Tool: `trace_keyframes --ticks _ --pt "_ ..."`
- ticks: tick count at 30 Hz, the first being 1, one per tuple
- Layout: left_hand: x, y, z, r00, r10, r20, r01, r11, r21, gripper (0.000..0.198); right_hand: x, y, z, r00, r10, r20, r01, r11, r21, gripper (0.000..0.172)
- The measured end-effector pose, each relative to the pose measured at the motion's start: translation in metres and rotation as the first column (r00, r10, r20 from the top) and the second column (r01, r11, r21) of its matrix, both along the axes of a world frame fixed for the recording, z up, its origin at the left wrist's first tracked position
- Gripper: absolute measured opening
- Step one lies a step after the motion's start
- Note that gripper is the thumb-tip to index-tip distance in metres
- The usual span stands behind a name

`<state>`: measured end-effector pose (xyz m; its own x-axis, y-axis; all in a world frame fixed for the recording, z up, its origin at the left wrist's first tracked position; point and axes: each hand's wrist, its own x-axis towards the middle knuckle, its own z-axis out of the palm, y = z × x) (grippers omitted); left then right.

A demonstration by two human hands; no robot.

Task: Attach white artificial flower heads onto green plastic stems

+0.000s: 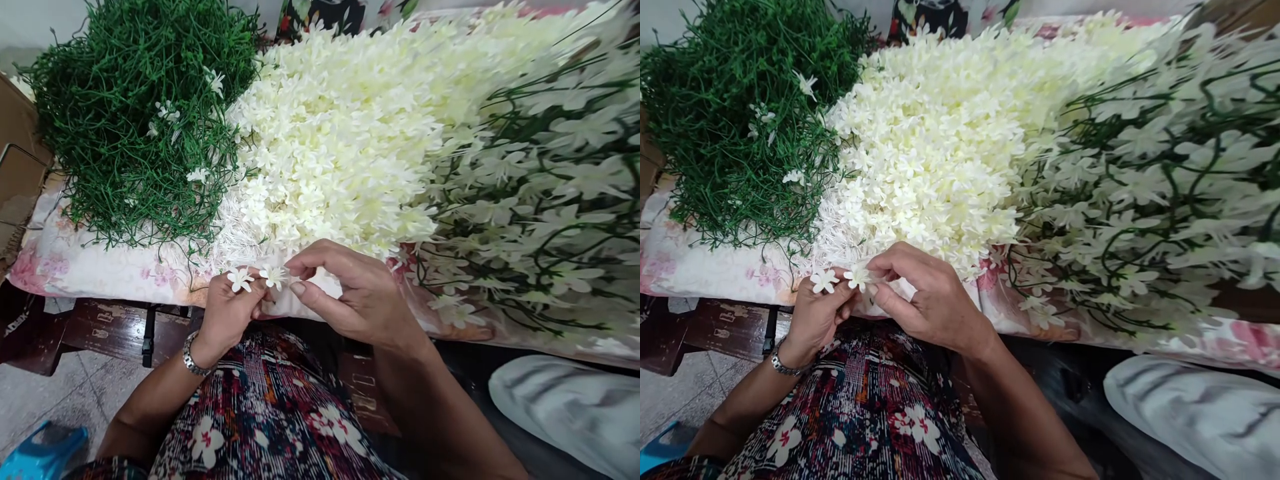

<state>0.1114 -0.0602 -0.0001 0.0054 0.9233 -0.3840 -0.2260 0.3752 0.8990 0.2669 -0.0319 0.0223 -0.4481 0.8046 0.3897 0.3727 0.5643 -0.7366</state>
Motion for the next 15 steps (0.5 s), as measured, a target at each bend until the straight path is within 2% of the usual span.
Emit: trace_keyframes --ticks 3,5,8,12,15 --pt "-0.002 -0.002 -0.003 0.980 -0.058 -0.191 0.083 0.988 0.129 0.009 0.001 -0.002 -0.002 0.999 0.034 0.035 -0.033 0.999 -0.010 0.015" --pt "-0.003 -0.003 -0.003 0.957 -0.100 -0.274 0.150 0.975 0.166 0.007 0.001 -0.002 -0.005 0.997 0.066 0.037 -0.066 0.998 -0.021 0.012" --pt "-0.002 -0.002 -0.002 0.931 -0.147 -0.334 0.218 0.957 0.189 0.010 0.000 -0.002 -0.010 0.995 0.092 0.049 -0.091 0.996 -0.024 0.008" --pt "-0.002 0.000 -0.001 0.902 -0.183 -0.391 0.271 0.945 0.183 0.012 0.000 -0.002 -0.016 0.995 0.063 0.074 -0.065 0.998 0.022 0.007" --pt "-0.003 0.000 0.005 0.879 -0.243 -0.410 0.330 0.931 0.157 0.015 0.004 -0.005 -0.012 0.994 0.062 0.085 -0.063 0.998 0.002 0.008"
